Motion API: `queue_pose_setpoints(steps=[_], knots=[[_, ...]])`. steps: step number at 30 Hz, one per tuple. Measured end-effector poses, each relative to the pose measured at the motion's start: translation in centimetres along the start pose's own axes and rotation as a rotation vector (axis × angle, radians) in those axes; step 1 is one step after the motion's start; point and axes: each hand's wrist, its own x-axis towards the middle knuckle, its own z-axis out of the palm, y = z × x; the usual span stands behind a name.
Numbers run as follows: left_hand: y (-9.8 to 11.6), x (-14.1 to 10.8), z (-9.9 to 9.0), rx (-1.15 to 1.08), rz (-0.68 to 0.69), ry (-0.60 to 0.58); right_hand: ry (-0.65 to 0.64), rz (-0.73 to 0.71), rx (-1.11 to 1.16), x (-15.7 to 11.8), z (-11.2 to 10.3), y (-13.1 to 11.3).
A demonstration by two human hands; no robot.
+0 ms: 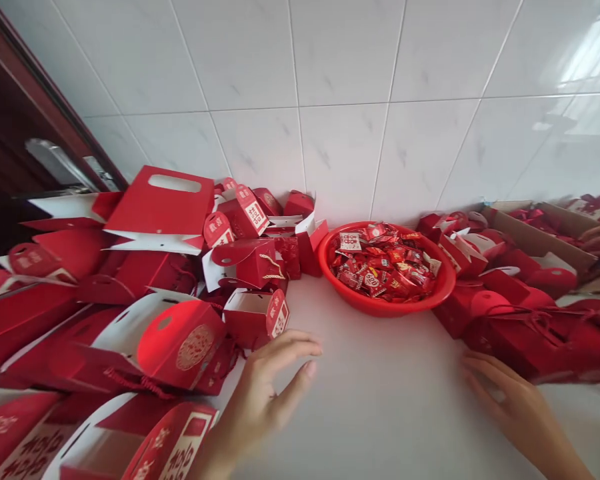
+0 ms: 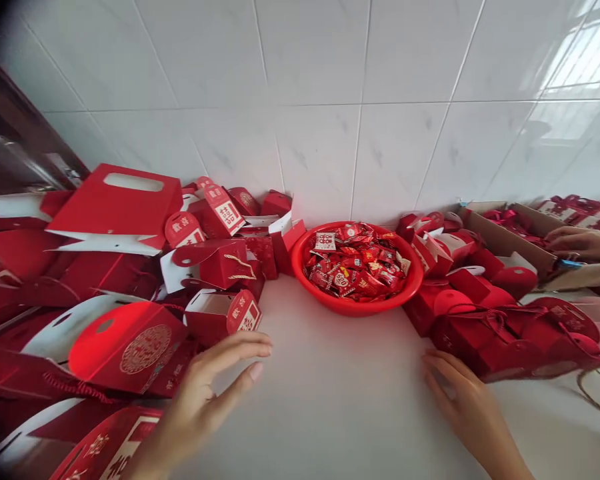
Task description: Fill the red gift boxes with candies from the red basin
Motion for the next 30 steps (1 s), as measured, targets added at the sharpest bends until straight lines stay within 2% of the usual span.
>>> queue_pose_setpoints(steps=[4,7,10,14,18,20,22,27,30], knots=[[-0.2,-0.1,-2.9,0.059,0.008,0.243,-0.066,-0.041,0.115,1.9,0.4,-3.0],[-0.6,0.4,-3.7,0.106,0.004,0.357,-0.106,-0.111,0.24,4.5,0.8,-6.4],[-0.9,1.3,-3.2,0.19,-0.025,0.407,-0.201,-0.209,0.296,7.7,1.4,-9.5],[-1.2,2.7,-1.7,0.207,-0.039,0.535,-0.293,-0.304,0.463,11.2,3.3,-12.2],[-1.3,4.3,-1.2,0.208,-0.03,0.648,-0.179,-0.326,0.57,11.3,6.0,-13.7],[-1.4,4.7,-1.3,0.258,-0.029,0.672,-0.135,-0.345,0.597,10.3,7.1,-14.0],[-1.6,4.7,-1.6,0.332,-0.031,0.675,-0.155,-0.365,0.608,9.3,7.9,-14.0],[-2.9,3.7,-2.0,0.481,-0.065,0.512,-0.187,-0.337,0.633,8.5,8.5,-13.8],[-3.9,3.2,-2.0,0.524,-0.063,0.474,-0.191,-0.308,0.636,8.7,8.6,-13.8]])
